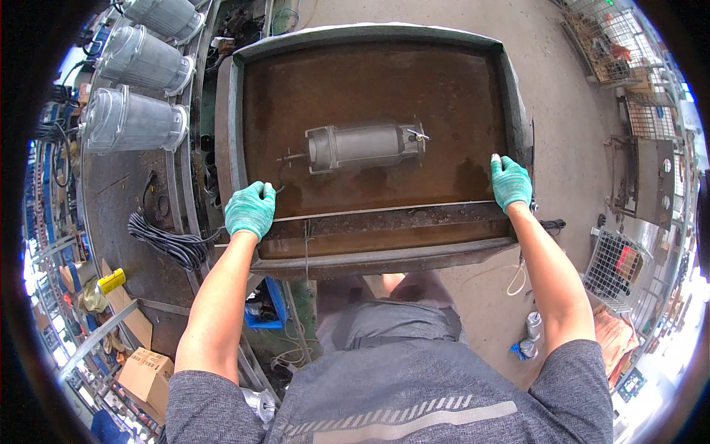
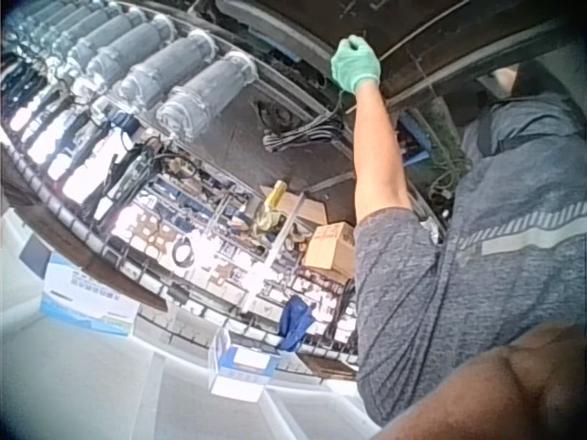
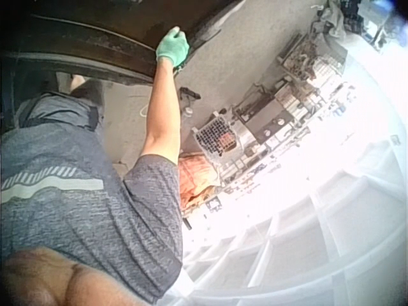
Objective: The person picks up a metal housing with attached cables and immerses it into a tank of water to check for leaks. The person rotates the housing underwater while observing for bubbles, then removes it and places it back onto an assembly line conveyor.
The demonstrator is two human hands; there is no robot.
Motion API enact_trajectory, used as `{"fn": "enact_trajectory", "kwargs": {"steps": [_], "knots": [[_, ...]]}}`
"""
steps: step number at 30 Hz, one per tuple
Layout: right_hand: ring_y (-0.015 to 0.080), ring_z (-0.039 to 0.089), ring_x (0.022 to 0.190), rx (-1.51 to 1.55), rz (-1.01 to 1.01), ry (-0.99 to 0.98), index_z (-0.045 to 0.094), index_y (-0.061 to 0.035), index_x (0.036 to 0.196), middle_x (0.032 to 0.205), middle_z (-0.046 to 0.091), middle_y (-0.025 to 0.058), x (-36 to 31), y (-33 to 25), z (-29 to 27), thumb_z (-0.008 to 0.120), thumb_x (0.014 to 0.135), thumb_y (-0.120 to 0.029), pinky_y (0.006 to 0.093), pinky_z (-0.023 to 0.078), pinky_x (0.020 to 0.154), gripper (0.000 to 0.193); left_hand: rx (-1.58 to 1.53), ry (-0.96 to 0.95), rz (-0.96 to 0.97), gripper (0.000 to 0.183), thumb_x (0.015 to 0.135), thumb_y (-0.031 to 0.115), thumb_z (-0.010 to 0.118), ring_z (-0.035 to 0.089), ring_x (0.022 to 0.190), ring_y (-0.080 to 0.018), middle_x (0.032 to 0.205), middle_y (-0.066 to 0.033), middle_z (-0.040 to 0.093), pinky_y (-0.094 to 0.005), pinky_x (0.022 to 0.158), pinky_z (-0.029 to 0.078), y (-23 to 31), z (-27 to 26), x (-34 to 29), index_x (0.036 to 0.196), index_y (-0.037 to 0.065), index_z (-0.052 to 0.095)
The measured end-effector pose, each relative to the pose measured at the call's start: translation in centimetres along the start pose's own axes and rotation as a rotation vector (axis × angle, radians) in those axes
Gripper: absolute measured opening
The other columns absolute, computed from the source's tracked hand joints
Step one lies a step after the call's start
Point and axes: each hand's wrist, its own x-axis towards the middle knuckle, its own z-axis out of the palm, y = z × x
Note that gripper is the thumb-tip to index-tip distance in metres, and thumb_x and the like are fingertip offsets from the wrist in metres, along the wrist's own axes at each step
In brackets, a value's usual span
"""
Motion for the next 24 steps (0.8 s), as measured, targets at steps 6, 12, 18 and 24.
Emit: {"fn": "enact_trajectory", "kwargs": {"steps": [6, 12, 18, 24], "knots": [[0.0456, 0.068, 0.102, -0.007, 0.001, -0.001, 0.072, -0.0101, 0.108, 0.107, 0.072, 0.0247, -0.02, -0.15, -0.09, 0.045, 0.106, -0.052, 0.0531, 0.054, 0.09, 0.05, 0.009, -0.009, -0.002, 0.037, 0.102, 0.043, 0.053, 0.069, 0.093, -0.0451, 0.096, -0.0214, 0.073, -0.0545, 0.083, 0.055, 0.02, -0.07, 0.04, 0.096, 0.013, 0.074], [0.0458, 0.068, 0.102, 0.009, 0.001, -0.006, 0.072, -0.0099, 0.107, 0.107, 0.072, 0.0244, -0.01, -0.17, -0.08, 0.045, 0.106, -0.052, 0.0535, 0.053, 0.09, 0.05, -0.011, -0.01, -0.011, 0.037, 0.101, 0.044, 0.054, 0.069, 0.093, -0.045, 0.096, -0.0213, 0.073, -0.0544, 0.083, 0.055, 0.16, -0.27, 0.0, 0.096, 0.013, 0.073], [0.0462, 0.068, 0.103, 0.014, -0.001, 0.012, 0.073, -0.0098, 0.107, 0.108, 0.072, 0.0244, -0.13, -0.02, 0.01, 0.045, 0.105, -0.052, 0.0535, 0.053, 0.091, 0.051, -0.025, -0.006, -0.018, 0.036, 0.101, 0.044, 0.054, 0.068, 0.093, -0.0449, 0.096, -0.0209, 0.073, -0.0539, 0.083, 0.055, 0.25, -0.34, -0.17, 0.096, 0.013, 0.074], [0.0461, 0.068, 0.103, 0.011, 0.007, 0.007, 0.073, -0.0099, 0.108, 0.109, 0.072, 0.0241, -0.1, -0.12, -0.07, 0.045, 0.105, -0.053, 0.0532, 0.053, 0.091, 0.051, -0.017, -0.024, -0.024, 0.036, 0.101, 0.043, 0.054, 0.068, 0.092, -0.0445, 0.096, -0.0205, 0.073, -0.0536, 0.083, 0.055, 0.29, -0.47, -0.15, 0.096, 0.014, 0.074]]}}
